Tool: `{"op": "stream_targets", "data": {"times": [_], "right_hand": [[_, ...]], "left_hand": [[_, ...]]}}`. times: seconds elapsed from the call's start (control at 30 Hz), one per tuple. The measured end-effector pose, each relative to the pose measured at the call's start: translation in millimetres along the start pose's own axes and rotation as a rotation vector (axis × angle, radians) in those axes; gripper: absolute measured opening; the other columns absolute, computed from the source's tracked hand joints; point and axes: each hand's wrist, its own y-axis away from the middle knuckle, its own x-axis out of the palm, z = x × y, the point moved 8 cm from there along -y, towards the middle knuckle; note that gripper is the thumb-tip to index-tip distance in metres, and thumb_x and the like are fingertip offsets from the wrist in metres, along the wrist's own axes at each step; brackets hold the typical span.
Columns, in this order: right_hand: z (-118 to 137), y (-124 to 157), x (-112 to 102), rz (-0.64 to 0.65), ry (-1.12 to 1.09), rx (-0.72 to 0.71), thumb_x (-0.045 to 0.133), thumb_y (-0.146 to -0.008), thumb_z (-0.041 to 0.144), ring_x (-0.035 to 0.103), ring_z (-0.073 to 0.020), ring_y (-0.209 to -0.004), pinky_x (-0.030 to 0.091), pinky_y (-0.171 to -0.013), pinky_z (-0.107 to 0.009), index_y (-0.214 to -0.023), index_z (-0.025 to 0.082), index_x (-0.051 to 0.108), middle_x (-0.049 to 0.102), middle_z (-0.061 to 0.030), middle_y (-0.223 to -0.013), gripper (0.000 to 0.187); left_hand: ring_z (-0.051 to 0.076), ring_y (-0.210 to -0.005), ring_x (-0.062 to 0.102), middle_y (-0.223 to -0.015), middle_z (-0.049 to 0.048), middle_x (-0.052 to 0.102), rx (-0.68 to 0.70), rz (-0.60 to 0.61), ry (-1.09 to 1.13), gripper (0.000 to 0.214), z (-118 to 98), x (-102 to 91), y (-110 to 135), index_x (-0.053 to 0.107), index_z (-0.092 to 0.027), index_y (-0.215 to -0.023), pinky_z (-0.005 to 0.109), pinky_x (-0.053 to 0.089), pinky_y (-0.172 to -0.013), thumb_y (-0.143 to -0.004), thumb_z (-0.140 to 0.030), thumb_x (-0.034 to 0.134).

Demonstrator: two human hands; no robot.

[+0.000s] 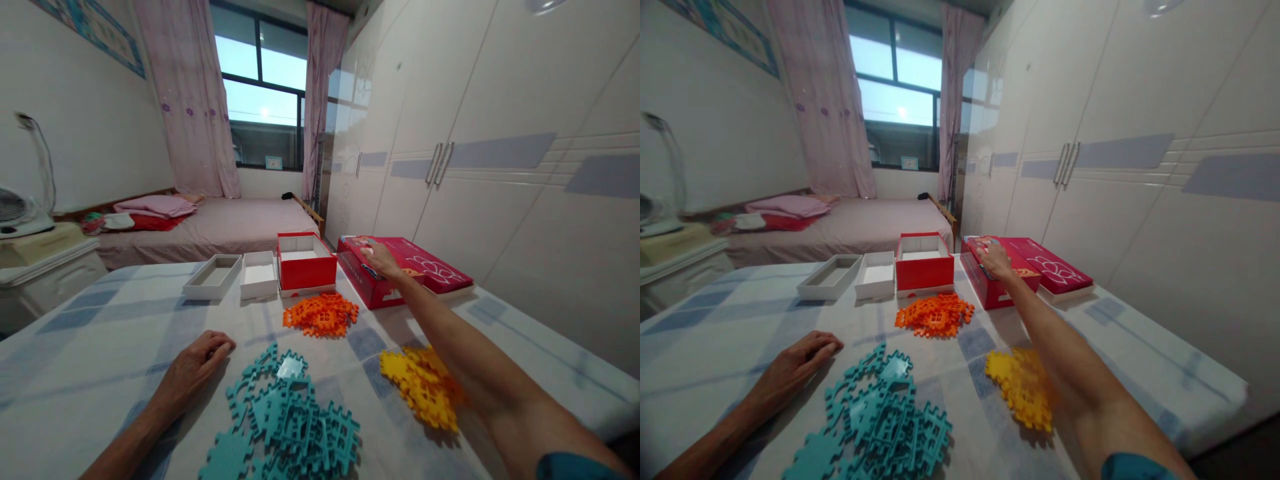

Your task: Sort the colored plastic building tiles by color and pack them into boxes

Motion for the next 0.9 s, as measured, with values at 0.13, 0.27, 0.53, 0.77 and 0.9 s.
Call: {"op": "stream_targets", "data": {"times": [0.13, 0.27, 0.53, 0.77, 0.9], "right_hand": [[-23, 57, -44, -0.174, -0.037, 0.013, 0.039, -0.087, 0.032, 0.054, -0.0221, -0.109, 0.041, -0.096, -0.038, -0.114, 0.014, 0.06, 0.06, -0.0134, -0.116, 0.039], [-84, 119, -86, -0.412, -0.123, 0.076, 0.043, -0.082, 0.036, 0.059, -0.0213, -0.093, 0.046, -0.088, -0.038, -0.099, 0.016, 0.064, 0.065, -0.0102, -0.101, 0.034], [-214, 192, -54, -0.247, -0.186, 0.573, 0.036, -0.076, 0.031, 0.065, -0.0179, -0.071, 0.051, -0.069, -0.03, -0.096, 0.012, 0.065, 0.069, -0.0105, -0.086, 0.04], [-215, 190, -47, -0.174, -0.078, 0.522, 0.044, -0.073, 0.03, 0.063, -0.0228, -0.091, 0.045, -0.085, -0.035, -0.086, 0.021, 0.07, 0.071, -0.0067, -0.095, 0.031], [-215, 191, -45, -0.149, -0.059, 0.521, 0.043, -0.074, 0.029, 0.063, -0.0236, -0.091, 0.045, -0.086, -0.036, -0.089, 0.02, 0.07, 0.07, -0.0077, -0.097, 0.033]], "left_hand": [[0.019, -0.081, 0.064, -0.089, 0.0036, 0.068, 0.017, -0.008, -0.015, 0.041, 1, -0.7, -1, 0.069, -0.022, -0.08, 0.027, 0.048, -0.075, -0.081, -0.053, 0.041], [0.02, -0.082, 0.064, -0.091, 0.0038, 0.069, 0.008, -0.011, -0.027, 0.042, 6, 0.2, -1, 0.069, -0.022, -0.081, 0.027, 0.048, -0.075, -0.08, -0.054, 0.042], [0.02, -0.083, 0.066, -0.091, 0.004, 0.07, 0.034, -0.022, -0.068, 0.043, 5, -2.6, -1, 0.069, -0.022, -0.083, 0.026, 0.05, -0.076, -0.079, -0.055, 0.042], [0.021, -0.087, 0.066, -0.094, 0.0038, 0.071, 0.037, -0.026, -0.08, 0.041, 12, -1.5, -4, 0.07, -0.024, -0.085, 0.027, 0.051, -0.077, -0.079, -0.057, 0.045], [0.02, -0.086, 0.067, -0.094, 0.0031, 0.07, 0.057, -0.028, -0.078, 0.04, 12, -1.3, -4, 0.07, -0.025, -0.085, 0.026, 0.051, -0.078, -0.08, -0.056, 0.045]]}}
